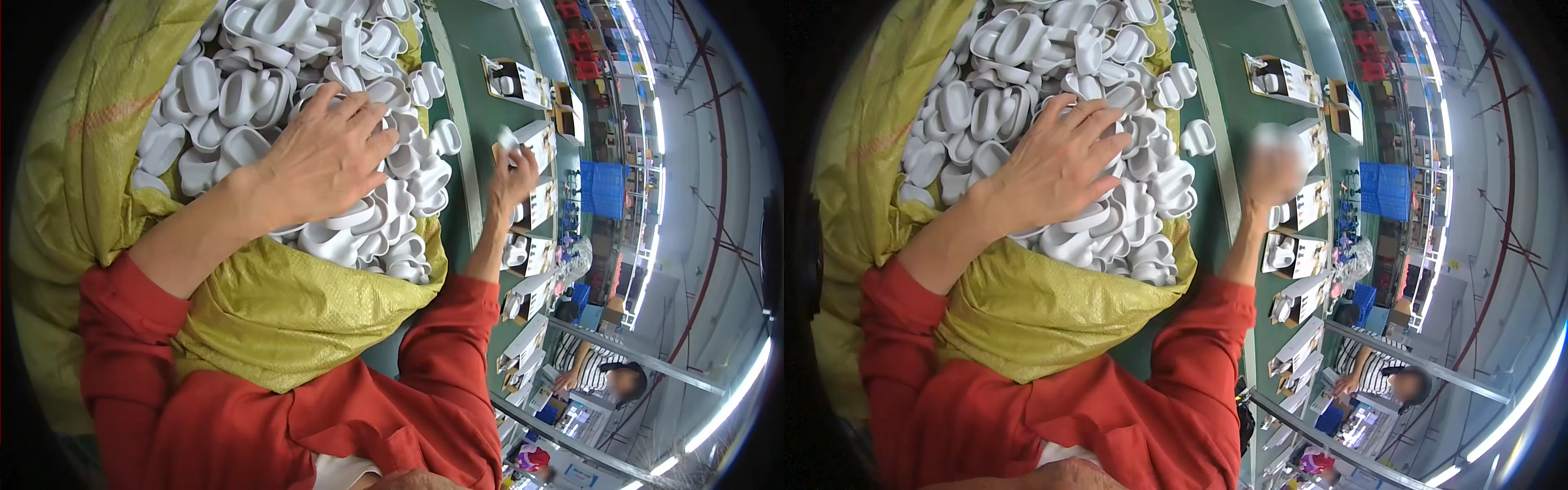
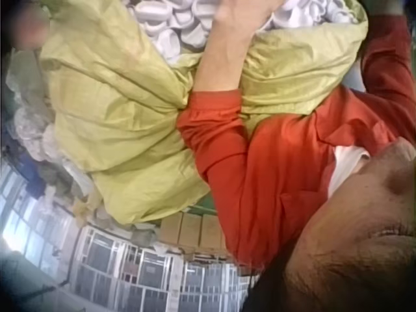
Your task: Picking small white plastic components from a large sack and placing them into individual packaging boxes on a production line.
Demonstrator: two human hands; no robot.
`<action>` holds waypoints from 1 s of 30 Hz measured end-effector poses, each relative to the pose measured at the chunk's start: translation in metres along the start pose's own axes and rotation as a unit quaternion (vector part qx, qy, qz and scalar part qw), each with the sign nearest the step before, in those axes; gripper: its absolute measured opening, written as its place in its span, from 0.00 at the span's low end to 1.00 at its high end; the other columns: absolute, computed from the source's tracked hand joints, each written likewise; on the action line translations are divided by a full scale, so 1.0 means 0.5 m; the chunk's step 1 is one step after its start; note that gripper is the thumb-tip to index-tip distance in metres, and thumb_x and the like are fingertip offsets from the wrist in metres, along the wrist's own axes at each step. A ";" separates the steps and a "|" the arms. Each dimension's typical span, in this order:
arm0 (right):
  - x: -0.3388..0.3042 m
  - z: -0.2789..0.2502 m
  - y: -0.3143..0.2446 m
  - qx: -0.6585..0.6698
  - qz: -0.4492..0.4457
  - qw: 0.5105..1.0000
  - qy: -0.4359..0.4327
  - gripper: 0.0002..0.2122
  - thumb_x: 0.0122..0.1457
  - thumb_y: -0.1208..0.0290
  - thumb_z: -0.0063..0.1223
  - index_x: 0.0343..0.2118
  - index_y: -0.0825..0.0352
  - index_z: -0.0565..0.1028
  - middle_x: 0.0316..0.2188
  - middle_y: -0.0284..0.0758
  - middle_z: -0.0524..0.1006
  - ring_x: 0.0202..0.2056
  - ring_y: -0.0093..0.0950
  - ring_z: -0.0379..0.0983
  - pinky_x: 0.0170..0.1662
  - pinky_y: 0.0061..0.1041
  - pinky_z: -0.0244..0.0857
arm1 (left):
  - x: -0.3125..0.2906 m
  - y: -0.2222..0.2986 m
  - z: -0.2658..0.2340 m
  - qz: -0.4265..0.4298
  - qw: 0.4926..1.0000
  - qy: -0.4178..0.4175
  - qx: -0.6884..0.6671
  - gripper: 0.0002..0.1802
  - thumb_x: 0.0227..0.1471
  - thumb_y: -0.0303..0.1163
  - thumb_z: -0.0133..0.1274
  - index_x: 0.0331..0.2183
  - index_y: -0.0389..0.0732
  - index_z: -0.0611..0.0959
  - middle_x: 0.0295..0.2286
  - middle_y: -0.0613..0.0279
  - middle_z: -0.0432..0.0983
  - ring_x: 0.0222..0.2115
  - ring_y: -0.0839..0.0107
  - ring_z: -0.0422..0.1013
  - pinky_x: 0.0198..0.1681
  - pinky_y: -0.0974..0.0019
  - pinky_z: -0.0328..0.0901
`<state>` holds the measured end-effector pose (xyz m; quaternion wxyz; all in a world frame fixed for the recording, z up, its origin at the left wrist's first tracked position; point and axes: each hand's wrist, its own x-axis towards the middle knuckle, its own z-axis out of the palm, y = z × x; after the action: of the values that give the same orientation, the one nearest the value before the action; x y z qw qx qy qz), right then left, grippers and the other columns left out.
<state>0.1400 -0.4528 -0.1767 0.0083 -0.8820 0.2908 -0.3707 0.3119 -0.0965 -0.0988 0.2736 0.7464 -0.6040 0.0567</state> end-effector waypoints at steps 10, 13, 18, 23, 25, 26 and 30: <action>-0.066 -0.098 -0.006 -0.239 0.044 0.969 -0.033 0.17 0.50 0.68 0.63 0.43 0.68 0.80 0.53 0.49 0.72 0.59 0.44 0.62 0.59 0.48 0.51 | -0.001 -0.006 0.000 -0.001 1.000 -0.011 0.004 0.25 0.49 0.38 0.61 0.48 0.38 0.77 0.50 0.49 0.69 0.55 0.54 0.64 0.60 0.47 0.54; -0.033 -0.072 -0.112 0.067 -0.066 0.984 -0.153 0.19 0.49 0.68 0.67 0.45 0.64 0.78 0.53 0.43 0.73 0.57 0.43 0.66 0.60 0.43 0.55 | -0.004 -0.002 -0.002 0.000 1.000 -0.015 0.004 0.25 0.49 0.38 0.61 0.48 0.38 0.77 0.50 0.49 0.70 0.55 0.54 0.64 0.60 0.47 0.54; -0.038 0.009 -0.140 0.116 -0.026 0.967 -0.227 0.09 0.51 0.65 0.67 0.32 0.63 0.82 0.52 0.40 0.75 0.57 0.42 0.66 0.59 0.43 0.54 | -0.002 -0.006 0.002 0.001 1.000 -0.007 -0.007 0.26 0.48 0.38 0.62 0.48 0.37 0.77 0.50 0.49 0.70 0.55 0.54 0.65 0.59 0.47 0.54; 0.047 0.026 0.034 -0.070 0.005 0.996 -0.060 0.13 0.52 0.57 0.65 0.30 0.62 0.84 0.52 0.40 0.77 0.54 0.41 0.70 0.57 0.39 0.61 | 0.002 -0.001 -0.003 0.007 1.000 0.005 -0.001 0.26 0.46 0.37 0.63 0.47 0.37 0.77 0.50 0.48 0.70 0.55 0.53 0.64 0.59 0.47 0.55; 0.071 0.031 0.082 -0.166 0.045 0.982 -0.080 0.13 0.52 0.56 0.64 0.29 0.61 0.84 0.50 0.40 0.77 0.53 0.40 0.71 0.56 0.40 0.62 | -0.002 -0.004 -0.004 0.012 1.000 0.018 0.018 0.26 0.49 0.44 0.62 0.46 0.37 0.80 0.46 0.49 0.72 0.52 0.55 0.67 0.58 0.49 0.56; 0.086 0.022 0.109 -0.222 0.087 0.964 -0.115 0.13 0.53 0.55 0.62 0.31 0.61 0.84 0.50 0.40 0.78 0.53 0.41 0.70 0.56 0.41 0.61 | -0.001 -0.005 -0.003 0.011 1.000 0.019 0.020 0.26 0.49 0.44 0.62 0.46 0.37 0.80 0.46 0.49 0.72 0.52 0.55 0.67 0.58 0.49 0.56; 0.067 0.024 0.098 -0.220 0.062 0.973 0.027 0.18 0.52 0.63 0.63 0.42 0.69 0.79 0.47 0.48 0.75 0.53 0.45 0.70 0.53 0.46 0.62 | 0.002 -0.006 0.000 -0.002 1.000 0.000 -0.004 0.25 0.46 0.37 0.63 0.46 0.38 0.78 0.49 0.50 0.70 0.54 0.55 0.65 0.58 0.47 0.55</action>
<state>0.1418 -0.5133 -0.1751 -0.1706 -0.8322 0.4195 -0.3199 0.3150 -0.0972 -0.0994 0.2767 0.7467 -0.6025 0.0532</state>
